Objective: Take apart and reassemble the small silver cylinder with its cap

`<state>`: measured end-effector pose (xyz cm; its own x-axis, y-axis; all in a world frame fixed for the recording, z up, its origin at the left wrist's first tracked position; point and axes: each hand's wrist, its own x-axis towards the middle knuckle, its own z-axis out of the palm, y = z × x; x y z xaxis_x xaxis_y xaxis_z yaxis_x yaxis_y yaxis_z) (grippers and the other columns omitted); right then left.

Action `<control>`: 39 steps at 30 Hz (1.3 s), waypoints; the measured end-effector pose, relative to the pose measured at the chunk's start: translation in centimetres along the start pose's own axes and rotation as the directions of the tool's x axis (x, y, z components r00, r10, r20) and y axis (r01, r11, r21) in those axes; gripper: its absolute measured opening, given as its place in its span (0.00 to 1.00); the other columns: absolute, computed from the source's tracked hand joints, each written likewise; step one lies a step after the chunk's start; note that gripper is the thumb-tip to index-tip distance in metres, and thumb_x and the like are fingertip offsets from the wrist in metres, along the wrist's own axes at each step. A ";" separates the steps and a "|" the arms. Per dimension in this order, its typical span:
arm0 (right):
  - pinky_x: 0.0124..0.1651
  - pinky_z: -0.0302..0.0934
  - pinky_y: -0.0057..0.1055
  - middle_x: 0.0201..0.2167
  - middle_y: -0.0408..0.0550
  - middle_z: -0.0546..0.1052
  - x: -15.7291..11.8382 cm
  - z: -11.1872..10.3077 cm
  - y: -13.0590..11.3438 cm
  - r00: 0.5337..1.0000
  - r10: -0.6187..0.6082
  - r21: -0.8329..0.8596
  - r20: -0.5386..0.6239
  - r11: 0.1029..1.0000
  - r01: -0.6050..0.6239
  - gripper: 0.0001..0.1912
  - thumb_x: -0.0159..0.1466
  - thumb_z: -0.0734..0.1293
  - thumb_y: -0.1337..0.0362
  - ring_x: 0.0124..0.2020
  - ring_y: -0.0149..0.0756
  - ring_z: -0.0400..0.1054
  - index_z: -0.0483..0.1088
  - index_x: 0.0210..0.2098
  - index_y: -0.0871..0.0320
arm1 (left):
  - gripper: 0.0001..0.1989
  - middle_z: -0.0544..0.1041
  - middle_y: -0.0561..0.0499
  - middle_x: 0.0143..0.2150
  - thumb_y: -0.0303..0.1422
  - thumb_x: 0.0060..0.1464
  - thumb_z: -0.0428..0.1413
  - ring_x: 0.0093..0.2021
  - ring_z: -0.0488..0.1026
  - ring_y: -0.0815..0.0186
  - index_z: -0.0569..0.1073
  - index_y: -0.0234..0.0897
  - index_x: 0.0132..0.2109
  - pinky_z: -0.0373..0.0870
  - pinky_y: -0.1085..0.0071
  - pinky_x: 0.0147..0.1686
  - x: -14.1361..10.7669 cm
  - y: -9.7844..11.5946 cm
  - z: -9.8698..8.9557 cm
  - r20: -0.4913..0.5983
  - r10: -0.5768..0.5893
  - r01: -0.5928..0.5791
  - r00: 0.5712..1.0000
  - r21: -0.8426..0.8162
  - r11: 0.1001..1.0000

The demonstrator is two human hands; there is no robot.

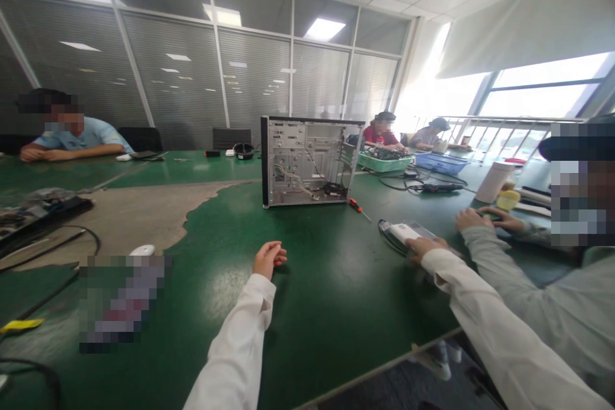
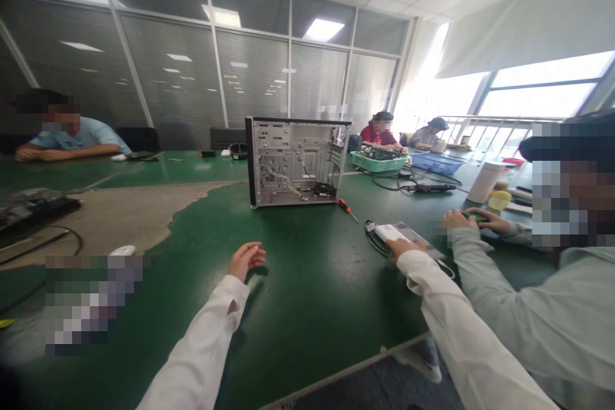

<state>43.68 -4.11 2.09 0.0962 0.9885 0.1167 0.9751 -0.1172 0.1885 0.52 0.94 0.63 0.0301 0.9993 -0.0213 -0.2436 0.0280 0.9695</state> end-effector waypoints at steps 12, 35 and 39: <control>0.35 0.54 0.30 0.31 0.40 0.72 1.3 -6.8 -19.1 0.877 -0.430 0.420 -0.213 0.771 0.480 0.32 0.43 0.66 0.65 0.33 0.36 0.66 0.55 0.48 0.49 | 0.12 0.73 0.50 0.25 0.27 0.36 0.52 0.21 0.69 0.71 0.68 0.32 0.34 0.61 0.77 0.20 -0.5 0.1 -0.1 0.050 0.002 -0.004 0.999 0.024 1.000; 0.42 0.58 0.34 0.43 0.48 0.63 0.8 -3.3 -28.5 0.792 -0.367 0.724 -0.489 0.336 0.603 0.31 0.44 0.63 0.70 0.39 0.36 0.60 0.52 0.47 0.55 | 0.16 0.74 0.49 0.32 0.28 0.32 0.60 0.35 0.70 0.64 0.69 0.35 0.34 0.65 0.68 0.38 0.5 -1.9 0.4 0.120 0.224 -0.247 0.967 0.244 0.938; 0.42 0.57 0.33 0.43 0.47 0.63 0.7 -3.6 -28.3 0.796 -0.382 0.736 -0.469 0.329 0.592 0.33 0.43 0.63 0.70 0.40 0.35 0.60 0.51 0.48 0.55 | 0.16 0.74 0.48 0.32 0.29 0.32 0.60 0.34 0.70 0.65 0.69 0.34 0.34 0.65 0.68 0.38 0.5 -1.9 0.2 0.135 0.227 -0.252 0.965 0.224 0.941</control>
<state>15.47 -0.49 0.32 -0.3893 0.7870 0.4787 0.5250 0.6166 -0.5867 1.23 1.41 -1.17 0.1043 0.9671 0.2320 -0.0195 -0.2312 0.9727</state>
